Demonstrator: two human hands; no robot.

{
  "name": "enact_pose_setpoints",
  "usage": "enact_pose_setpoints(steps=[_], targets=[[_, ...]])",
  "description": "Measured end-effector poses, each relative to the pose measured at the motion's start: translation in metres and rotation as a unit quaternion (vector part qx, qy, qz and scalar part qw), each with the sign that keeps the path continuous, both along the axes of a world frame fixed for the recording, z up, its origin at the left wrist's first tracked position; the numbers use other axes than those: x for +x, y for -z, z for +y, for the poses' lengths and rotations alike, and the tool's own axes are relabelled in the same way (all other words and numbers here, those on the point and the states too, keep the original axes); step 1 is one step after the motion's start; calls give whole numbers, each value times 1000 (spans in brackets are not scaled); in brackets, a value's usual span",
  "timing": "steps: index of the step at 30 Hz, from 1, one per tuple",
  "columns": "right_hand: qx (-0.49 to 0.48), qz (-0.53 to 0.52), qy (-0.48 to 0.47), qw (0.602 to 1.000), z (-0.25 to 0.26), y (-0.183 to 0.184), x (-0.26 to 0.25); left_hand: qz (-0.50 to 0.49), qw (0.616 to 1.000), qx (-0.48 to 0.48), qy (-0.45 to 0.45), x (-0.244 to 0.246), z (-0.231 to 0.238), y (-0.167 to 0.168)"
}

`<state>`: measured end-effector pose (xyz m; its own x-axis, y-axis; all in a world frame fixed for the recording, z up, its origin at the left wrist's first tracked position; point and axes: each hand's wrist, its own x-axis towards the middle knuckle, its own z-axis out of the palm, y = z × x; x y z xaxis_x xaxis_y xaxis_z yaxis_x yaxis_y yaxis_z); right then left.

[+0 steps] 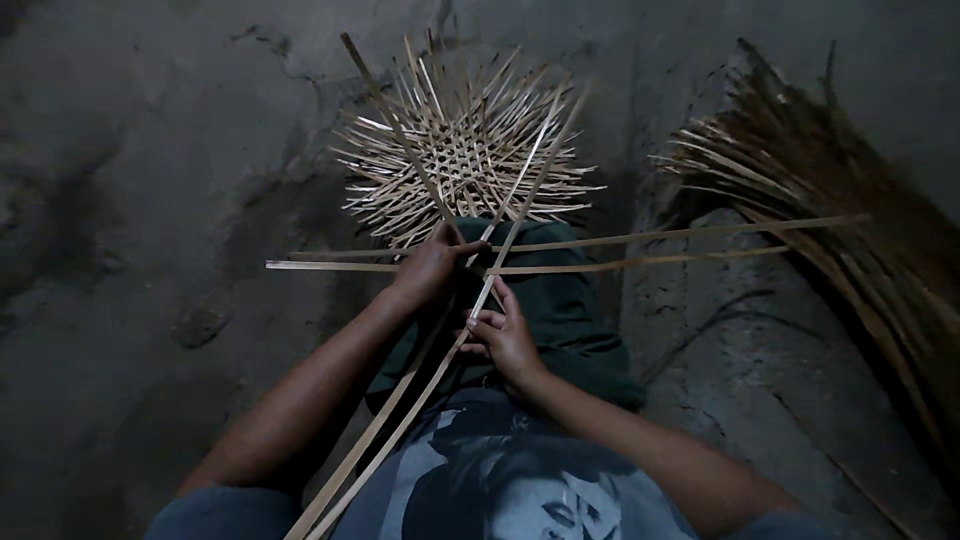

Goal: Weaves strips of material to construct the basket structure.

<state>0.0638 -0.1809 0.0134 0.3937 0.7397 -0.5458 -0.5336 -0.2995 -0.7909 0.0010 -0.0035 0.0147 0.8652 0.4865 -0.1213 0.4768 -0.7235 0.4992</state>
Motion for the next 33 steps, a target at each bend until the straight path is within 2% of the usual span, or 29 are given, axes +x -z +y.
enact_pose_setpoints(steps=[4,9,15,20,27,30,33], targets=[[3,0,5,1000,-3,1,-2,29,999,31,4,0,-6,-8],[23,13,-1,1000,-5,3,-1,30,997,-22,61,-3,9,-8],[19,14,-12,1000,-6,2,1,34,994,-30,95,0,15,-6],[22,17,-16,999,-5,3,2,39,993,-49,99,-2,16,-7],[22,12,-13,1000,-4,-2,-2,-27,994,-75,78,-7,23,7],[10,-22,-17,1000,2,-1,-6,-43,996,-56,50,-6,15,7],[-15,-66,-48,997,5,2,-5,-6,999,-11,34,-4,9,4]])
